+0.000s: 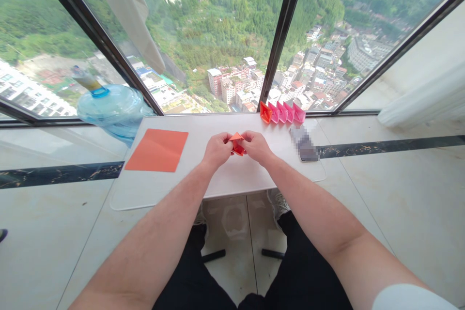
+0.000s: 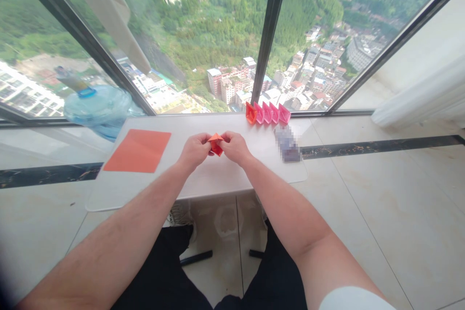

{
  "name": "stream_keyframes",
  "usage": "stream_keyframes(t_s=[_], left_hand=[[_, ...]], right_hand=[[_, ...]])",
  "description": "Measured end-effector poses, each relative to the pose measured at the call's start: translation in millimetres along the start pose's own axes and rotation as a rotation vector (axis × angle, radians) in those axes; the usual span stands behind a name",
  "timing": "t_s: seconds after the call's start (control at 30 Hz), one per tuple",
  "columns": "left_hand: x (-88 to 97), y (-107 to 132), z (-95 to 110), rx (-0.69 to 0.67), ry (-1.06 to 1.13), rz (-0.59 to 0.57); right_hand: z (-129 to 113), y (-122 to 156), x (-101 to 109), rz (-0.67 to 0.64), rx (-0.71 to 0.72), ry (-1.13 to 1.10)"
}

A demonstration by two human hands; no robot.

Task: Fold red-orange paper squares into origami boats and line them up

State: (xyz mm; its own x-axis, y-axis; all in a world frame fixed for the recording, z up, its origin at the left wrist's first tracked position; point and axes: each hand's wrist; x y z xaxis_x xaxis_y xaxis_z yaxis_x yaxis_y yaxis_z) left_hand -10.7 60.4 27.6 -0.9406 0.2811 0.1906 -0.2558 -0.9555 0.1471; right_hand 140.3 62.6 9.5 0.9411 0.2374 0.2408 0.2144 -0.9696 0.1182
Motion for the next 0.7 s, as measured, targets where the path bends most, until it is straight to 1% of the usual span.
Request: stream_keyframes(t_s=[0.23, 0.33, 0.5, 0.7], left_hand=[[-0.5, -1.8, -4.1, -0.009, 0.015, -0.005], [-1.1, -2.5, -6.6, -0.013, 0.006, -0.002], [0.6, -4.1, -11.3, -0.029, -0.082, 0.027], [0.8, -5.0, -13.2, -0.048, -0.153, 0.047]], right_hand=[[-2.3, 0.4, -0.3, 0.048, 0.002, 0.143], [-4.9, 3.4, -1.9, 0.102, 0.028, 0.263], [-9.9, 9.8, -6.5, 0.193, 0.080, 0.443], [-11.2, 11.3, -8.3, 0.210, 0.107, 0.506]])
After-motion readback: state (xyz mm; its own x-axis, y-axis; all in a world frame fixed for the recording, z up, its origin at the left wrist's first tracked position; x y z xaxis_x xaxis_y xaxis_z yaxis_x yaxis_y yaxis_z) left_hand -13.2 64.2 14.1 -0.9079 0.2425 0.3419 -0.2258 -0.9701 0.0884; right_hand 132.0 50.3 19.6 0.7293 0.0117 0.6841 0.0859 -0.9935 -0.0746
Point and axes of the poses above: each hand's wrist, its own y-axis away from the middle knuckle, its own x-axis out of the back of the hand, z = x × y, and after that the axes turned 10 degrees about -z, right-handed
